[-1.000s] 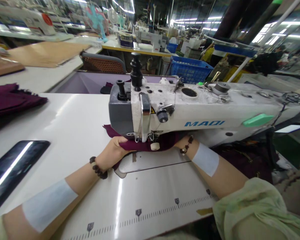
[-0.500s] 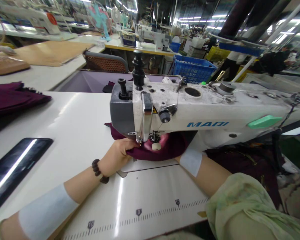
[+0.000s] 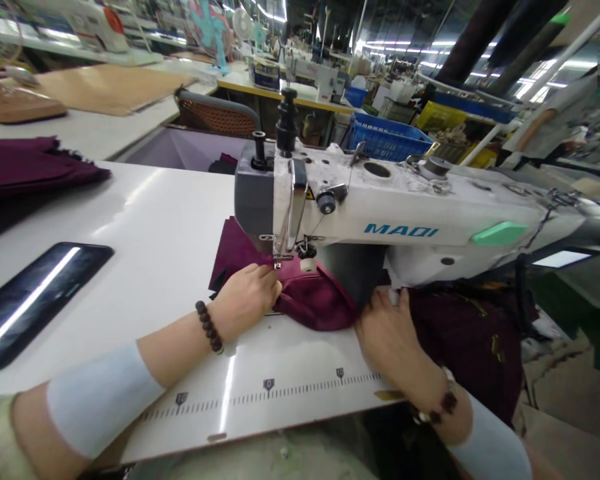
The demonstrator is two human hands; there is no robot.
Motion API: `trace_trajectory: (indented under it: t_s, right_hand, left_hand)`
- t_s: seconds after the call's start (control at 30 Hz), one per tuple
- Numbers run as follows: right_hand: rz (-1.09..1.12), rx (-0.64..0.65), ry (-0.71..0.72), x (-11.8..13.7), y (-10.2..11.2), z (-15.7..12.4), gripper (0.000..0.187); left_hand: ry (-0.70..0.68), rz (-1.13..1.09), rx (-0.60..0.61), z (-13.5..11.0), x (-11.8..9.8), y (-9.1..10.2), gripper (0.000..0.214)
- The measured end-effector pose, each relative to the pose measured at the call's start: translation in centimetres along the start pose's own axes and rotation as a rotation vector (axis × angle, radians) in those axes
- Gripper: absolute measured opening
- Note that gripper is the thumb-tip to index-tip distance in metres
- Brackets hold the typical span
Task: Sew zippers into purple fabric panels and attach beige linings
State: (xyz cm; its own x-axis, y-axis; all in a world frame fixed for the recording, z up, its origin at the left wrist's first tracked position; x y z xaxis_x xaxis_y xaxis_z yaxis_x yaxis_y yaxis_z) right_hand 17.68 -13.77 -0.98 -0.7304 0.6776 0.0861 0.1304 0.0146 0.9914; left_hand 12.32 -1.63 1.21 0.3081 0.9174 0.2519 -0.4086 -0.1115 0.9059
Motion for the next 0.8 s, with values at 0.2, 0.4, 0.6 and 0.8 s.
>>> trace_trajectory:
  t_s: [0.2,0.4,0.6,0.8]
  right_hand:
    - [0.37,-0.322,0.451,5.5,7.1,-1.8,0.032]
    - [0.292,-0.155,0.454,7.2,3.4,4.1,0.033]
    - [0.184,-0.04,0.413,7.5,1.2,5.5,0.031]
    - [-0.033,-0.049,0.405,9.0,2.0,7.1,0.036]
  left_hand:
    - [0.031,-0.011,-0.034,0.2,0.6,-0.6,0.029]
    - [0.046,0.002,0.005,0.8,1.0,-1.2,0.021]
    - [0.075,0.008,0.082,0.3,2.1,-1.9,0.021]
    - [0.11,-0.03,0.184,0.4,2.1,-2.0,0.019]
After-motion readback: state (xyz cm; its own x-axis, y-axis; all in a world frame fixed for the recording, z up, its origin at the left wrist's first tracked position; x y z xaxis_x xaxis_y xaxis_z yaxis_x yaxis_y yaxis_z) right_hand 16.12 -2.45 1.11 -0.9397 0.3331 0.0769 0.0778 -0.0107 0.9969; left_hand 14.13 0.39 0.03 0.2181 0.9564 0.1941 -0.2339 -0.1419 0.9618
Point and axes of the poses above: each hand's wrist, its own z-axis towards the middle knuckle, its own y-axis out of the back of the hand, x = y × z, the point moved 10 cm from there along z, towards the middle knuckle, and after that the axes turned 3 degrees about -x, right-handed, at the moved point
